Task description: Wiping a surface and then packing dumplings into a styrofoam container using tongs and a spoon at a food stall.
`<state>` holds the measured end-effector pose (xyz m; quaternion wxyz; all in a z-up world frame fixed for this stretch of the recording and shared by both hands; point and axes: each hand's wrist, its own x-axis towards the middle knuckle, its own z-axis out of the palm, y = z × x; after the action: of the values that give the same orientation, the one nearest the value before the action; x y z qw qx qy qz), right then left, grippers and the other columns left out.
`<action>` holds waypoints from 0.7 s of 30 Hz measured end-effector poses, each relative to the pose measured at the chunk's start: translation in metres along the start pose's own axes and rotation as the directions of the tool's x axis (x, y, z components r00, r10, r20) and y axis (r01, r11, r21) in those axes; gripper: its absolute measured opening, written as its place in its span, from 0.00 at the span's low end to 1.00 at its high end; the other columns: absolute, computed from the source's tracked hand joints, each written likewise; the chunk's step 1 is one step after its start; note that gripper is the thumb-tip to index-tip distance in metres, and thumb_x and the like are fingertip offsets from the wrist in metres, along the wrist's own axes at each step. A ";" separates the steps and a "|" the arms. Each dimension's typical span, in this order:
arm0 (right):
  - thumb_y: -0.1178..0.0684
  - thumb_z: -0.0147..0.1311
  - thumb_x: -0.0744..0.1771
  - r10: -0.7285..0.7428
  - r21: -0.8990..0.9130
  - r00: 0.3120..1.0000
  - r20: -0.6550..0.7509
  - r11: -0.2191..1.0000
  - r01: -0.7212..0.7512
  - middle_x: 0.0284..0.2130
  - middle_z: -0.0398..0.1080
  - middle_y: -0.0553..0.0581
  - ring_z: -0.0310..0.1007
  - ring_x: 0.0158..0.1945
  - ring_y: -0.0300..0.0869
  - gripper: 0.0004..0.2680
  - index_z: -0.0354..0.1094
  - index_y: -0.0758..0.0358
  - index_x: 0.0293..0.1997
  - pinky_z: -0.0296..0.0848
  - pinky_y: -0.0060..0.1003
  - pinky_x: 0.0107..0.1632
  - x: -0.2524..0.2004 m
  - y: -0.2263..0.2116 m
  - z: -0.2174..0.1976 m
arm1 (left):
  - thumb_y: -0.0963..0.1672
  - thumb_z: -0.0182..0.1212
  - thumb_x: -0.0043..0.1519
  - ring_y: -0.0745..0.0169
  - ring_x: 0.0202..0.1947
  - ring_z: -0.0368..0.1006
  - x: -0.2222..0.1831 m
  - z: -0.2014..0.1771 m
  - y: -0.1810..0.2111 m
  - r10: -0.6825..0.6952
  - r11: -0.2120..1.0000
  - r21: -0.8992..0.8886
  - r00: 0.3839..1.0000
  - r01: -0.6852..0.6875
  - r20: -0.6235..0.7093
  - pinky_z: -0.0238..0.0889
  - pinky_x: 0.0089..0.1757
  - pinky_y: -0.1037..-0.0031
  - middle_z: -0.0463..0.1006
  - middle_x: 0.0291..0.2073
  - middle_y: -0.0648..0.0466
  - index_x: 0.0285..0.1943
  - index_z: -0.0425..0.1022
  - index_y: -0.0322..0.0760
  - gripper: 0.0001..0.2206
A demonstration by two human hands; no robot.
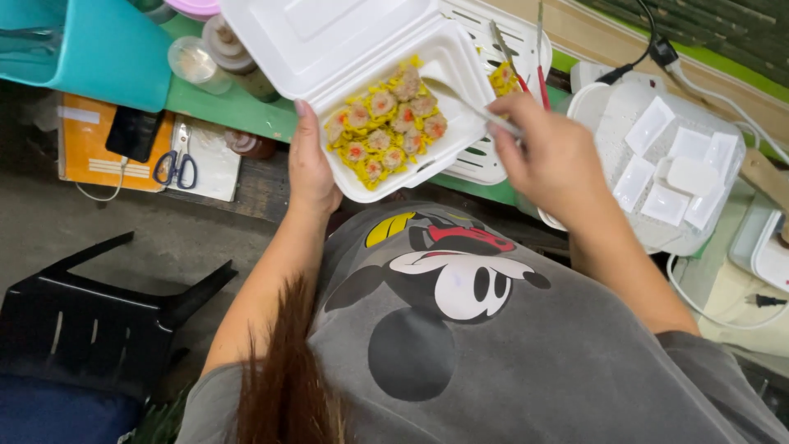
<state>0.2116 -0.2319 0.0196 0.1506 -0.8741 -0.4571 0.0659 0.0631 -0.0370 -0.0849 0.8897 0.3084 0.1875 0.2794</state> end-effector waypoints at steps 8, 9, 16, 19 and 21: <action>0.59 0.38 0.67 0.252 0.136 0.958 0.133 0.953 -0.270 0.33 0.65 0.63 0.62 0.34 0.54 0.05 0.56 0.65 0.45 0.58 0.48 0.36 -0.027 0.055 0.001 | 0.56 0.38 0.62 0.42 0.65 0.55 -0.038 -0.018 0.029 0.039 0.990 0.134 0.999 -0.042 0.021 0.56 0.60 0.54 0.62 0.61 0.43 0.64 0.55 0.38 0.28; 0.58 0.37 0.66 0.233 0.116 0.958 0.169 0.960 -0.254 0.40 0.64 0.66 0.63 0.41 0.56 0.08 0.56 0.66 0.49 0.59 0.49 0.41 -0.031 0.062 0.016 | 0.57 0.38 0.63 0.40 0.66 0.53 -0.045 -0.018 0.034 0.073 0.979 0.187 0.997 -0.078 0.030 0.55 0.61 0.53 0.59 0.62 0.43 0.65 0.53 0.39 0.28; 0.56 0.44 0.67 0.219 0.112 0.961 0.167 0.965 -0.239 0.48 0.65 0.67 0.67 0.44 0.60 0.09 0.58 0.65 0.52 0.64 0.52 0.39 -0.030 0.063 0.034 | 0.57 0.49 0.62 0.42 0.69 0.51 -0.076 -0.020 0.053 0.244 0.954 0.208 0.963 -0.217 -0.116 0.52 0.65 0.53 0.55 0.66 0.45 0.67 0.51 0.41 0.30; 0.58 0.43 0.68 0.270 0.102 0.957 0.105 0.954 -0.281 0.28 0.68 0.63 0.62 0.23 0.57 0.05 0.55 0.63 0.46 0.57 0.48 0.27 -0.030 0.062 0.029 | 0.57 0.48 0.62 0.42 0.70 0.51 -0.076 -0.010 0.068 0.255 0.945 0.226 0.964 -0.234 -0.068 0.53 0.67 0.53 0.55 0.67 0.47 0.68 0.51 0.41 0.30; 0.57 0.41 0.68 0.334 0.094 0.929 0.161 0.932 -0.351 0.25 0.66 0.62 0.63 0.23 0.55 0.06 0.54 0.62 0.47 0.57 0.47 0.25 -0.026 0.049 0.033 | 0.57 0.49 0.62 0.43 0.70 0.52 -0.069 -0.014 0.075 0.252 0.946 0.221 0.967 -0.238 -0.042 0.53 0.67 0.54 0.55 0.67 0.47 0.68 0.52 0.41 0.30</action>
<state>0.2267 -0.2731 -0.0278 0.1564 -0.9228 -0.3021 0.1808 -0.0263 -0.0239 -0.0349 0.8027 0.4134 0.2074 0.3766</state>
